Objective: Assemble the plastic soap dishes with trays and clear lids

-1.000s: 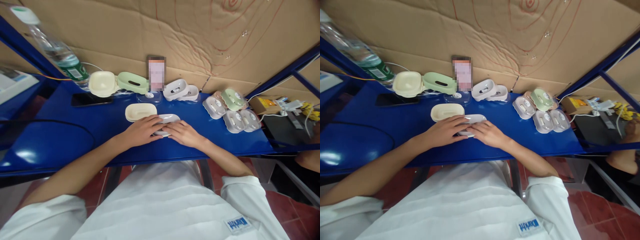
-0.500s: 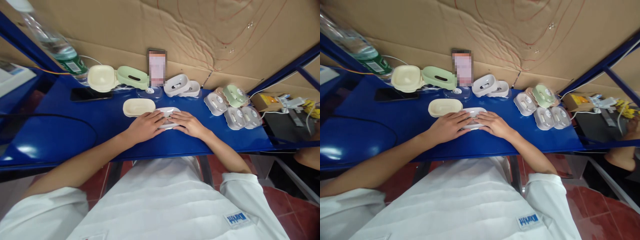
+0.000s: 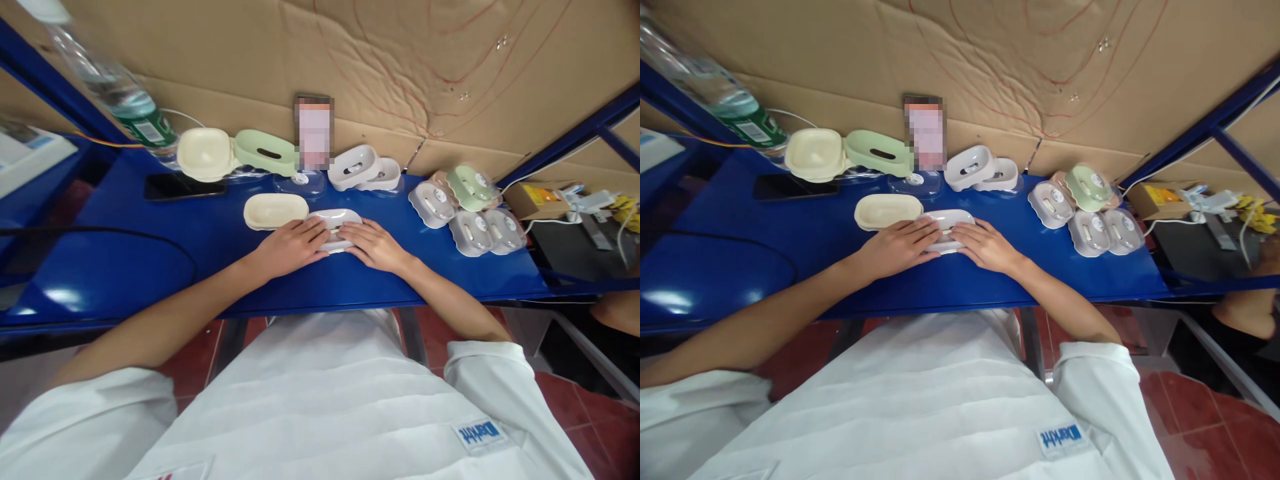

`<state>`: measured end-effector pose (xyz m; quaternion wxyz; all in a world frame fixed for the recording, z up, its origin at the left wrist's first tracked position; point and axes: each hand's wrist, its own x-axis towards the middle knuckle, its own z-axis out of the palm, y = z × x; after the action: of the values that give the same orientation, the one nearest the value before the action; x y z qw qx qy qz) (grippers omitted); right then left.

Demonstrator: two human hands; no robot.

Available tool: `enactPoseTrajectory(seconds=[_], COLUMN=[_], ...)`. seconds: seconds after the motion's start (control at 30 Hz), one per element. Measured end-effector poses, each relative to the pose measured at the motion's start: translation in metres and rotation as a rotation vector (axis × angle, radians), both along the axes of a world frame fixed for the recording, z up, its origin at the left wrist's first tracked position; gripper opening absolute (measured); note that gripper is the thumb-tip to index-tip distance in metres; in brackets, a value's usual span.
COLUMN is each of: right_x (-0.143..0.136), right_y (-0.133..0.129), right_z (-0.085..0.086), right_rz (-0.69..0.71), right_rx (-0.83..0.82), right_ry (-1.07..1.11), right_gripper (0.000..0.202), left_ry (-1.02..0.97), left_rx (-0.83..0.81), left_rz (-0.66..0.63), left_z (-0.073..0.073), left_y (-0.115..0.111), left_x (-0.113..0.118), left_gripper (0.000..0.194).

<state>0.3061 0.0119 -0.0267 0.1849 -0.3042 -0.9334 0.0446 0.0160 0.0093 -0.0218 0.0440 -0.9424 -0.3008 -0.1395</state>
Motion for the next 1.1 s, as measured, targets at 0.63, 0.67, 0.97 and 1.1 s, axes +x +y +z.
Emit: enactPoseTrajectory(seconds=[0.63,0.67,0.97,1.1], right_x=[-0.004,-0.004,0.003,0.007], right_y=[-0.003,-0.003,0.002,0.010], right_z=[-0.004,-0.003,0.009,0.005], right_rz=[-0.010,-0.003,-0.093,-0.134], right_rx=[0.031,0.025,-0.072,-0.112], right_ry=[-0.050,-0.057,0.106,0.175], right_gripper=[0.038,0.039,0.051,0.051], left_ry=[-0.105,-0.131,-0.174,-0.202], left_rx=[-0.100,-0.110,-0.239,-0.219], left_rz=[-0.113,-0.094,0.406,0.395], left_z=[0.002,0.004,0.001,-0.001], left_y=[0.013,0.013,0.040,0.046], left_x=[-0.015,-0.014,-0.007,-0.012], left_gripper=[0.039,0.039,0.073,0.068])
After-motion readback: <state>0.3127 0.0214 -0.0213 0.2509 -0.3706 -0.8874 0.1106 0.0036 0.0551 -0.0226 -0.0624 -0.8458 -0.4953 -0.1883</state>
